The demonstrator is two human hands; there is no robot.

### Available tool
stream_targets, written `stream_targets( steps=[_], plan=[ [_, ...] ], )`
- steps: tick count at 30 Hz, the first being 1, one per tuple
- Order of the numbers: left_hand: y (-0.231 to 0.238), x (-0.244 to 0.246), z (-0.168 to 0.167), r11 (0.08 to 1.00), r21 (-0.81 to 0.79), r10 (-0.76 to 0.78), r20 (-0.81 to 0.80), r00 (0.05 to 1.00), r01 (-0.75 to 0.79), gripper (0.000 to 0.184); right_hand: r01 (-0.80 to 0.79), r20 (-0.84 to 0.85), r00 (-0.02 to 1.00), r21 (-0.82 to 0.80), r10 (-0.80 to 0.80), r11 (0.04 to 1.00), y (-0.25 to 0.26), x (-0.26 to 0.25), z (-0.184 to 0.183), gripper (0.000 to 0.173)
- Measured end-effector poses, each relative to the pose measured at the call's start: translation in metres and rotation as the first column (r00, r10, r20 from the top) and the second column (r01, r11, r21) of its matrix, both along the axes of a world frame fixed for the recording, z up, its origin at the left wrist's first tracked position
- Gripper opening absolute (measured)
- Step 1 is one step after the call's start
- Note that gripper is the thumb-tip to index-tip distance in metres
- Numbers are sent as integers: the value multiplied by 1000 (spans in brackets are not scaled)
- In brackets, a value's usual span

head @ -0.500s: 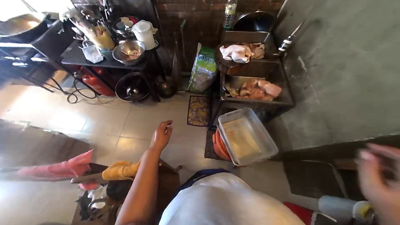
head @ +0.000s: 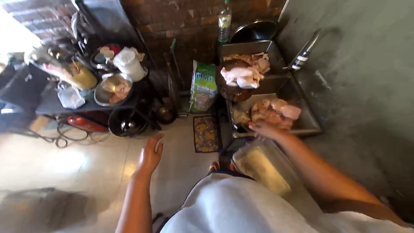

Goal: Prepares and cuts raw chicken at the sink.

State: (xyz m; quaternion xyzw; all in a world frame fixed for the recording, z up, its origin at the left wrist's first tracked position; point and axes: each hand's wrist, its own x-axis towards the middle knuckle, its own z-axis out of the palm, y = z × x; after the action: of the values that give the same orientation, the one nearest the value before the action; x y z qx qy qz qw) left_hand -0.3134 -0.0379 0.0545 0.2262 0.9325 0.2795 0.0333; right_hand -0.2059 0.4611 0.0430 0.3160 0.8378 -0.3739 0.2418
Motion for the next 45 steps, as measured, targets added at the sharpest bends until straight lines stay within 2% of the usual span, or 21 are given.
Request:
stream_targets(
  steps=[4, 8, 11, 13, 14, 16, 19, 21, 22, 23, 25, 27, 30, 33, 36, 38, 40, 42, 45],
  plan=[
    [92, -90, 7, 982, -93, -161, 55, 985, 165, 38, 122, 151, 982, -56, -113, 991, 18, -78, -47, 83],
    [189, -162, 12, 905, -193, -364, 110, 925, 379, 37, 141, 266, 957, -63, -119, 988, 21, -116, -84, 95],
    [261, -209, 6, 802, -182, -559, 106, 823, 568, 34, 76, 292, 954, -11, -69, 997, 18, -124, -94, 98],
    [312, -243, -4, 713, -162, -682, 61, 728, 682, 34, 34, 268, 962, 50, -46, 998, 19, -128, -100, 111],
    [338, -261, -9, 671, -159, -728, 45, 684, 724, 33, 12, 269, 963, 78, -32, 997, 20, -131, -102, 116],
    [387, -295, -23, 603, -155, -785, 56, 617, 782, 38, 3, 273, 961, 142, -42, 990, 18, -136, -110, 115],
    [446, -337, -41, 524, -155, -838, 80, 540, 837, 46, 256, 201, 931, 232, -304, 938, 8, -148, -108, 113],
    [477, -366, -58, 451, -171, -881, 67, 468, 876, 52, 455, 44, 878, 229, -476, 861, 3, -156, -97, 95],
    [490, -377, -63, 419, -157, -899, 66, 433, 894, 54, 519, -26, 850, 214, -526, 828, 2, -156, -97, 88],
    [498, -388, -70, 385, -124, -918, 56, 393, 915, 56, 557, -9, 826, 165, -564, 814, 1, -156, -93, 86],
    [505, -406, -82, 311, -59, -950, 18, 313, 949, 60, 648, 184, 735, 92, -652, 756, -6, -161, -66, 75],
    [513, -422, -87, 244, -57, -969, 14, 245, 968, 57, 766, 220, 614, 70, -758, 640, -17, -165, -45, 68],
    [529, -442, -78, 130, -134, -982, 117, 146, 982, 43, 895, 84, 434, 73, -897, 440, -57, -179, -14, 61],
    [551, -458, -65, -59, -126, -988, 146, -40, 990, 37, 974, -159, 226, 27, -961, 225, -112, -200, 0, 59],
    [571, -467, -48, -176, -156, -972, 185, -146, 972, 39, 988, -329, 60, -118, -942, 104, -158, -220, 1, 53],
    [582, -470, -35, -185, -168, -968, 200, -150, 968, 40, 991, -352, 73, -80, -933, 108, -167, -225, 6, 49],
    [591, -477, -30, -162, -142, -973, 190, -133, 977, 41, 989, -400, 148, 31, -905, 148, -172, -229, 3, 44],
    [595, -483, -38, -100, -93, -988, 130, -88, 991, 43, 983, -437, 181, 60, -881, 172, -172, -228, -7, 39],
    [587, -485, -50, 29, -47, -997, 70, 33, 998, 44, 976, -423, 212, 52, -881, 209, -165, -230, -11, 36]
  ],
)
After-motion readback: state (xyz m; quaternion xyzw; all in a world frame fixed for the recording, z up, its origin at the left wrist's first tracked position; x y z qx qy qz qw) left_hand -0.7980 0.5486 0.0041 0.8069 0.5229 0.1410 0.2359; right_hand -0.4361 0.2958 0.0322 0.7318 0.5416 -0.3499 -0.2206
